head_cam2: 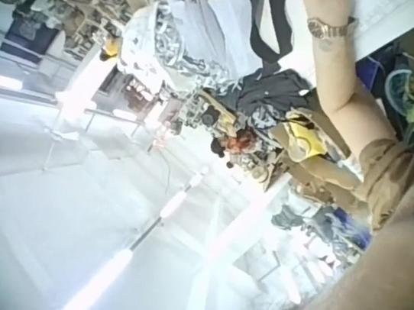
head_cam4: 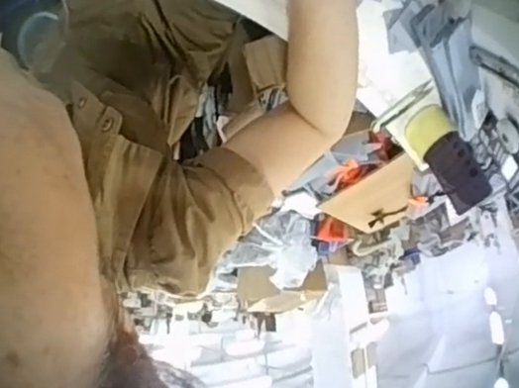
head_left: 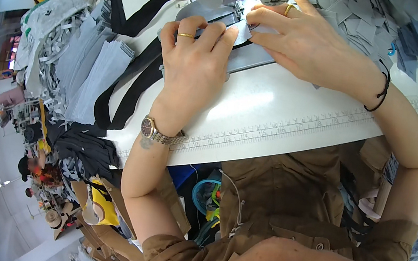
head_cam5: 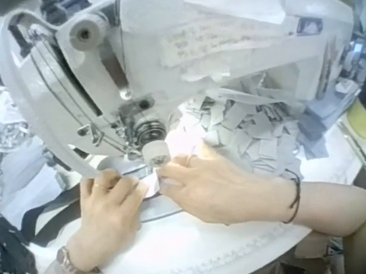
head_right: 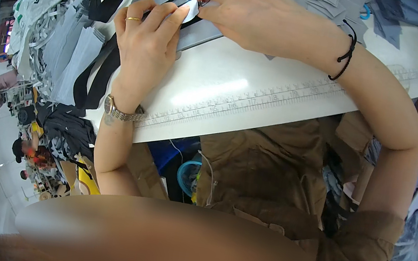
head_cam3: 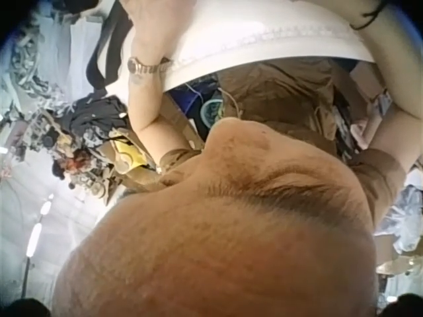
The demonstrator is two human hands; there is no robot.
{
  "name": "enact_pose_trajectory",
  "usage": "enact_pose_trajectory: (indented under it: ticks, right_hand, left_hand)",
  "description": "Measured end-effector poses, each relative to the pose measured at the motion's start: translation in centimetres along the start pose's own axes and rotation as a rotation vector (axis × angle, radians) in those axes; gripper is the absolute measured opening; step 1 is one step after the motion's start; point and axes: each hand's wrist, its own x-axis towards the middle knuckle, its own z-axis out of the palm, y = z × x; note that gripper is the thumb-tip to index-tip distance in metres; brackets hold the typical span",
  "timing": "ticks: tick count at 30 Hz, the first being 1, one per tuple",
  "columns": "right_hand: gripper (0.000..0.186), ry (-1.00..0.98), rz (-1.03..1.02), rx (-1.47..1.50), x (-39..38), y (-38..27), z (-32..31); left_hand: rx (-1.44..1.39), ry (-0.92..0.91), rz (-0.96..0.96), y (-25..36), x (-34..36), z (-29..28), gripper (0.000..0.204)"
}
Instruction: Sewing black straps onto grey fabric pieces using an industrial sewing machine.
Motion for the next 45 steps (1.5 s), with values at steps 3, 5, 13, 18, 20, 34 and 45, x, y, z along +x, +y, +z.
enact_pose_trajectory:
  ticks: [3,5,13,18,20,34,45]
  right_hand:
    - [0.012,0.119,0.013,-0.090,-0.5,-0.2,0.7]
    - [0.013,0.101,0.011,-0.086,-0.7,-0.2,0.9]
    - [0.019,0.073,0.054,-0.164,-0.9,-0.6,0.6]
    - [0.027,0.027,0.080,-0.180,-0.7,-0.2,0.8]
    - [0.028,0.055,0.069,-0.155,-0.7,0.0,1.0]
    - [0.031,-0.048,0.069,0.023,-1.1,-0.1,-0.5]
    - [0.032,-0.028,0.040,-0.064,-1.0,0.0,-0.2]
  left_hand:
    - [-0.010,-0.028,0.043,-0.6,0.2,0.0,0.030]
    - [-0.018,-0.028,0.076,-1.1,0.2,-0.1,0.029]
    - [-0.027,-0.015,0.049,-1.9,0.4,1.1,0.030]
    - [-0.045,-0.006,0.025,-2.5,0.6,1.4,0.030]
    - [-0.052,0.008,0.017,-2.5,0.7,1.5,0.030]
    - [-0.019,-0.047,0.096,-2.5,-0.2,0.6,0.030]
    - [0.142,-0.074,0.028,-3.6,0.8,1.7,0.031]
